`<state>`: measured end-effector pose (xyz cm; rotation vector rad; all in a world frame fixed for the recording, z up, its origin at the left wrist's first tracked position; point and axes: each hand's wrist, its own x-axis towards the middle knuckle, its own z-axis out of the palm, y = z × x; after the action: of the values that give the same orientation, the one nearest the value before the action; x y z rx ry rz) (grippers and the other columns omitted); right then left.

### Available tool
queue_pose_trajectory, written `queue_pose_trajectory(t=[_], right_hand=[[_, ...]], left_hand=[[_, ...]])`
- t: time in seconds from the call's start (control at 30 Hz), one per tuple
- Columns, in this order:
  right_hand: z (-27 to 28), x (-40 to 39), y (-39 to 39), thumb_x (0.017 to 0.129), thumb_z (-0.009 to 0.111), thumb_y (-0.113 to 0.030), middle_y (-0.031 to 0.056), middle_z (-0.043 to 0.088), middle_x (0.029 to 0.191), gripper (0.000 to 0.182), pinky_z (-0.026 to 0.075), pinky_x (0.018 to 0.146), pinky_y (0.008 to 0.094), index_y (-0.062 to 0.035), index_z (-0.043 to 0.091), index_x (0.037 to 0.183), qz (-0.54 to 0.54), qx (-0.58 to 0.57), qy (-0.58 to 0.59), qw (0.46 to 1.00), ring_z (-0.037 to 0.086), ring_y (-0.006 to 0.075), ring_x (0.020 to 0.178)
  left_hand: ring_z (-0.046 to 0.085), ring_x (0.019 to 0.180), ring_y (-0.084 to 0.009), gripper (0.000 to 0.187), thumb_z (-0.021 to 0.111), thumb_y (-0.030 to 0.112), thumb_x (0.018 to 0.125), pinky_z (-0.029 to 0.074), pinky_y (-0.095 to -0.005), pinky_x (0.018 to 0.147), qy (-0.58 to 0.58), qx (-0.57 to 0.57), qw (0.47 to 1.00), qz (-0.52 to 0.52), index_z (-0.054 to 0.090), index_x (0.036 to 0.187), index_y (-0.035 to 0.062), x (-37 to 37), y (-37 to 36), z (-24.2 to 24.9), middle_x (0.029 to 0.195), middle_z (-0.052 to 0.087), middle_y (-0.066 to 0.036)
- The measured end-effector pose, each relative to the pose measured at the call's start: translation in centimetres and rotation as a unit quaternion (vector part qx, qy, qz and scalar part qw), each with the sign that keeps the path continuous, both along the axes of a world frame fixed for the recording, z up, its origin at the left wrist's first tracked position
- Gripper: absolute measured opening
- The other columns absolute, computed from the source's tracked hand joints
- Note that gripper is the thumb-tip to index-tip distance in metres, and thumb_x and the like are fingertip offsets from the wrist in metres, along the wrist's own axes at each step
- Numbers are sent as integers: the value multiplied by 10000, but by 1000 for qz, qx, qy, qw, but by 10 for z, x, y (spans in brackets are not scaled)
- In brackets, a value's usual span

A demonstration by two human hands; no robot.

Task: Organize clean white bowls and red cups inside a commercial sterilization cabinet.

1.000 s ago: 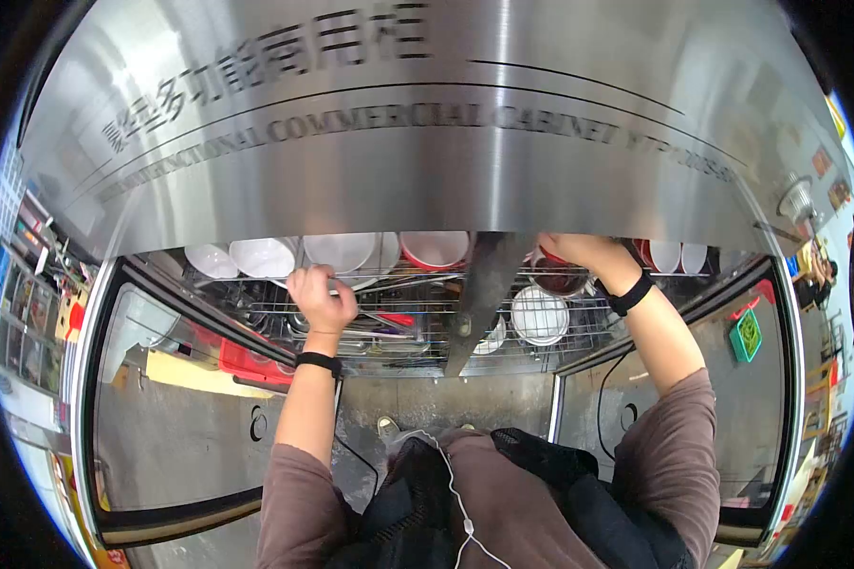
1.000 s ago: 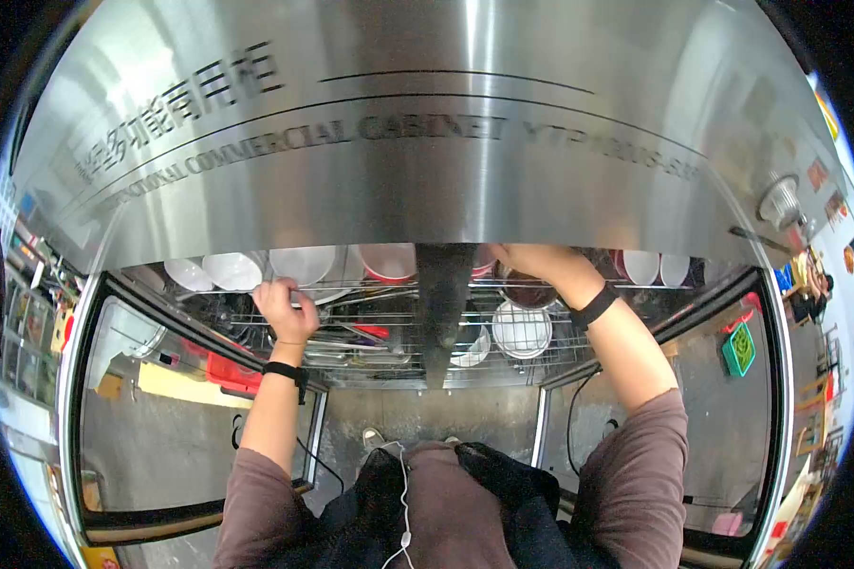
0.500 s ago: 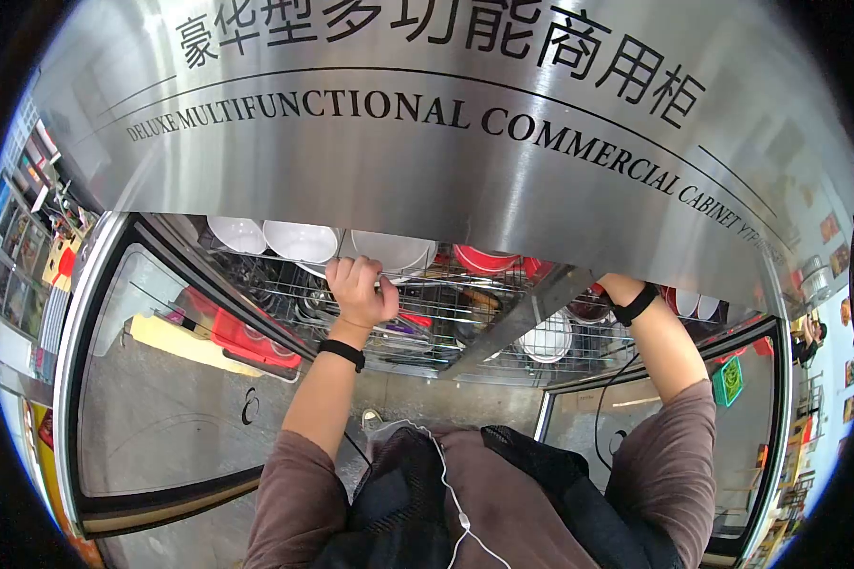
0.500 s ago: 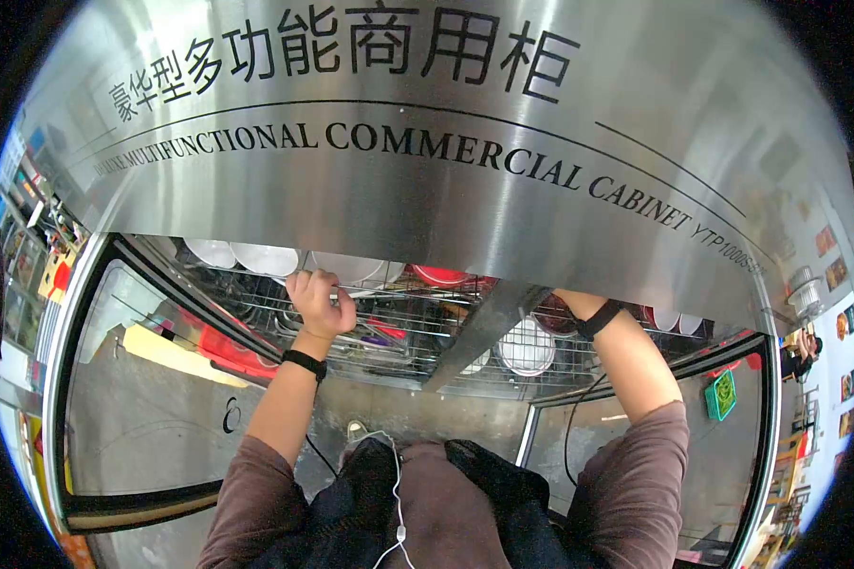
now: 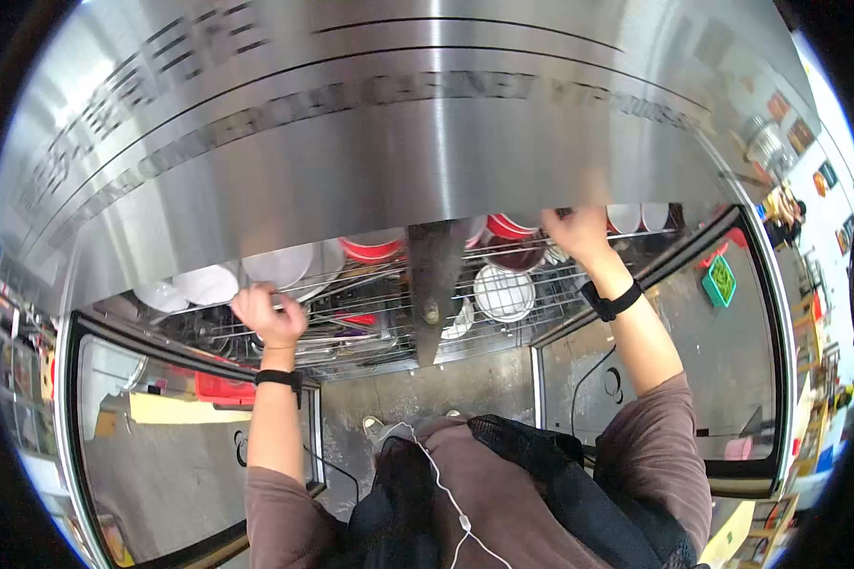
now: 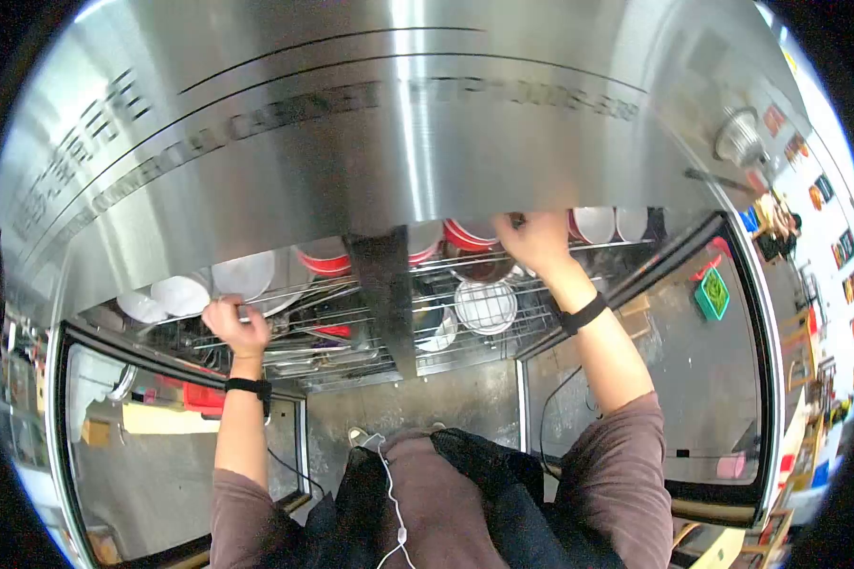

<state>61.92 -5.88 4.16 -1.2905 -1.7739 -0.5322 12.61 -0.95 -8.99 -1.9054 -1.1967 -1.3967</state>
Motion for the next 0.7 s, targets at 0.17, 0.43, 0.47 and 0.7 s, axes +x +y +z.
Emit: queue_pose_trajectory(t=[0.17,0.43,0.47,0.7], right_hand=[[-39,97,-29,798,828,-191,134,721,858,201,514,802,484,-36,753,902,-166,1,38,985,650,386,902],[-50,135,-45,854,756,-112,163,735,905,126,518,832,486,-18,764,937,-169,-75,27,982,641,390,906],[-52,137,-44,857,756,-109,165,733,912,126,515,830,484,-17,762,943,-174,-52,54,982,640,389,906],[-14,102,-64,893,766,-62,146,699,895,114,495,770,424,2,732,981,-51,-1,6,999,619,327,844]], left_hand=[[518,812,-340,162,628,105,734,376,-452,809,-7,-2,1000,12,580,885,68,4,-1,0,829,564,-115],[482,752,-314,147,617,101,761,367,-446,772,4,-19,999,37,573,896,62,6,-4,4,783,501,-100],[486,752,-312,151,618,102,761,369,-445,774,4,-25,999,42,575,900,61,6,-5,4,784,502,-100],[536,797,-335,175,624,83,720,392,-453,832,-3,-33,998,46,581,888,61,4,-4,1,818,572,-106]])
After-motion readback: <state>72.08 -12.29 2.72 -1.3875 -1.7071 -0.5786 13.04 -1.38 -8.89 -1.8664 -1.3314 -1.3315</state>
